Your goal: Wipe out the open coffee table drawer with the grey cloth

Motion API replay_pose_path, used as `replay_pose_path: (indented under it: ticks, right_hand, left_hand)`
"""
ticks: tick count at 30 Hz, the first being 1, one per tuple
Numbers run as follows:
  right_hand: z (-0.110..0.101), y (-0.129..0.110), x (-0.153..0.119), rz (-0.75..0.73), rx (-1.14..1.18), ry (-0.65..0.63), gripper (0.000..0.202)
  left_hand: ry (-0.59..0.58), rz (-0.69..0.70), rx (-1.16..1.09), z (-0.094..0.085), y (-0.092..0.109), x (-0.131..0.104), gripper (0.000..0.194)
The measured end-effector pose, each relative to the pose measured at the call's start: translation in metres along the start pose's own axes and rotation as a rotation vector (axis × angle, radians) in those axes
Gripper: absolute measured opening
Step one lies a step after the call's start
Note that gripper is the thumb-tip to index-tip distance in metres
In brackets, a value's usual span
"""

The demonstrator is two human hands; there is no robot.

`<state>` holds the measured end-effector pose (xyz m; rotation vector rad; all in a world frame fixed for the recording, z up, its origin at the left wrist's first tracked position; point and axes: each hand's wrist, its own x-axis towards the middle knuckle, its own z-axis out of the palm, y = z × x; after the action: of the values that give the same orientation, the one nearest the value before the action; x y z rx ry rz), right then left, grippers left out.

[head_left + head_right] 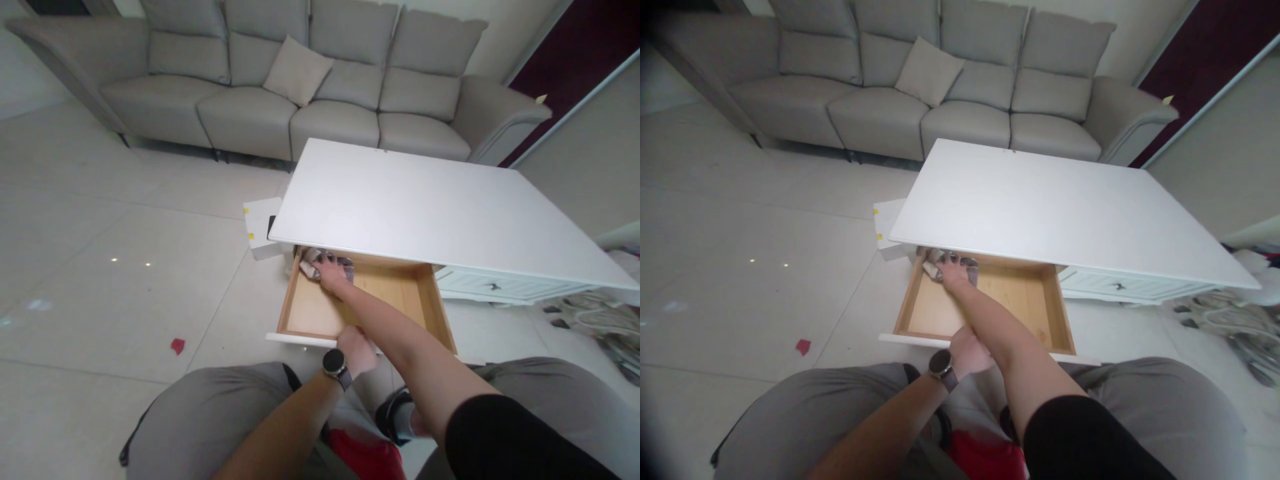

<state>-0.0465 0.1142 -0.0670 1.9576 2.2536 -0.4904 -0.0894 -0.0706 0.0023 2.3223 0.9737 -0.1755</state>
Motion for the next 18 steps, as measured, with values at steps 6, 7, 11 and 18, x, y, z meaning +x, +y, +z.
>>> replay_pose_path:
  ticks: [6,7,11,18]
  right_hand:
    - [0.005,0.118,-0.079,0.194,-0.144,-0.011,0.058]
    - [0.007,0.142,-0.094,0.288,-0.146,-0.012,0.060]
    - [0.015,0.223,-0.139,0.429,-0.021,0.068,0.070]
    - [0.024,0.246,-0.147,0.559,0.268,0.347,0.054]
  left_hand:
    - [-0.076,0.019,0.133,-0.026,-0.039,-0.025,0.029]
    - [-0.086,0.031,0.153,-0.033,-0.051,-0.032,0.030]
    - [-0.084,-0.079,0.208,-0.065,-0.106,-0.060,0.084]
    - [-0.355,-0.304,-0.010,-0.090,-0.153,-0.054,0.141]
